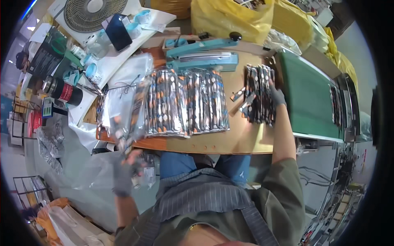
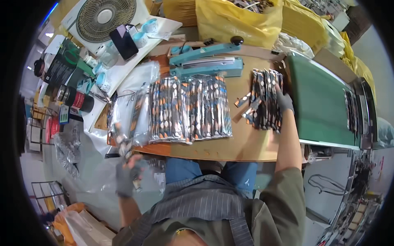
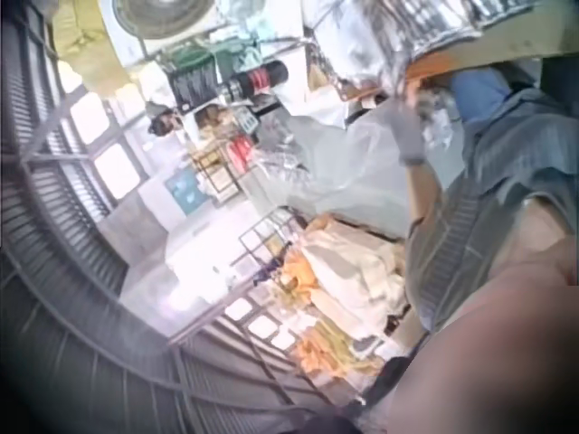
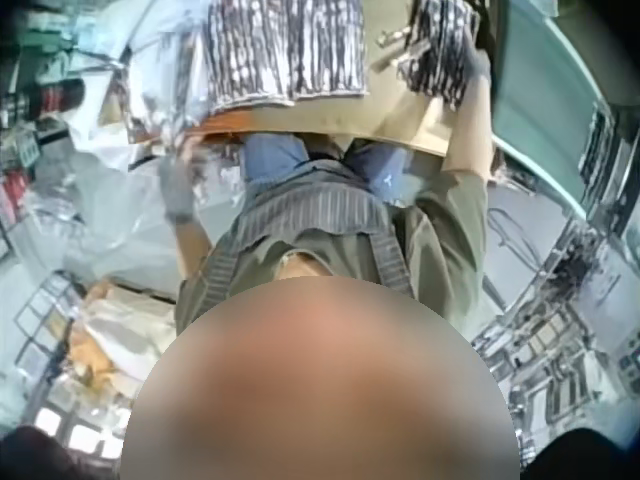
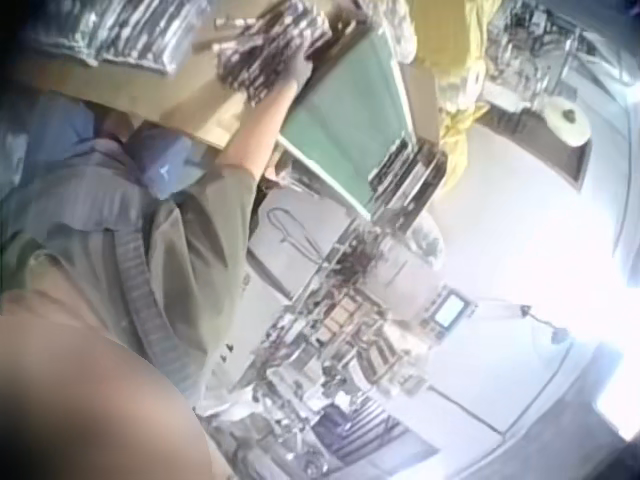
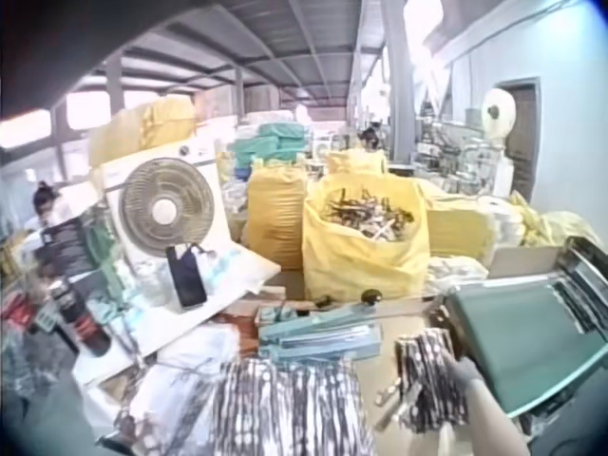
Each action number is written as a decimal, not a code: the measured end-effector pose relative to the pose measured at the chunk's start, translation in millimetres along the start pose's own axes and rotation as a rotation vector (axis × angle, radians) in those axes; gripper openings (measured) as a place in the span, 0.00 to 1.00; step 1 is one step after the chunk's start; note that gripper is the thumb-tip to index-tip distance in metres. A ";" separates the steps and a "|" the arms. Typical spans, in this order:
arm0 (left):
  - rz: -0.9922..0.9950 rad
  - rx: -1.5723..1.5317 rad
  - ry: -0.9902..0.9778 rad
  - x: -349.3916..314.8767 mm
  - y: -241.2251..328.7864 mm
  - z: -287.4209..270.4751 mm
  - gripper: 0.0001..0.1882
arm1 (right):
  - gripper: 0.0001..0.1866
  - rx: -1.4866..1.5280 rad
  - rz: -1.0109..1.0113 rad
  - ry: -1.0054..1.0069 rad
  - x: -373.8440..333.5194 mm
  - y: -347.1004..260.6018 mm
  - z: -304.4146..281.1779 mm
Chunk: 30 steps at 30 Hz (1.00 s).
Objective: Packaging metal components into plastic bags and sealing them using a heat sealer.
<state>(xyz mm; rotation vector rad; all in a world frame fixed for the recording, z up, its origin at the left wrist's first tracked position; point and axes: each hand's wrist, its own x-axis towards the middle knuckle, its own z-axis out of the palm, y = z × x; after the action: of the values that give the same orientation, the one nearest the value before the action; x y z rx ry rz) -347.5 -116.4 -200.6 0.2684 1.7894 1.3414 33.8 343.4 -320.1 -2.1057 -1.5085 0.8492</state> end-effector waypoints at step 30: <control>0.702 1.265 0.675 234.0 43.6 -13.1 0.11 | 0.48 -0.492 -0.665 0.040 93.9 134.7 -18.5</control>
<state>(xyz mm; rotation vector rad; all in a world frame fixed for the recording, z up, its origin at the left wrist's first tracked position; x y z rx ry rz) -512.6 36.4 -279.6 1.3285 3.1347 0.4736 161.1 388.1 -415.4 -1.6747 -2.3672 0.1989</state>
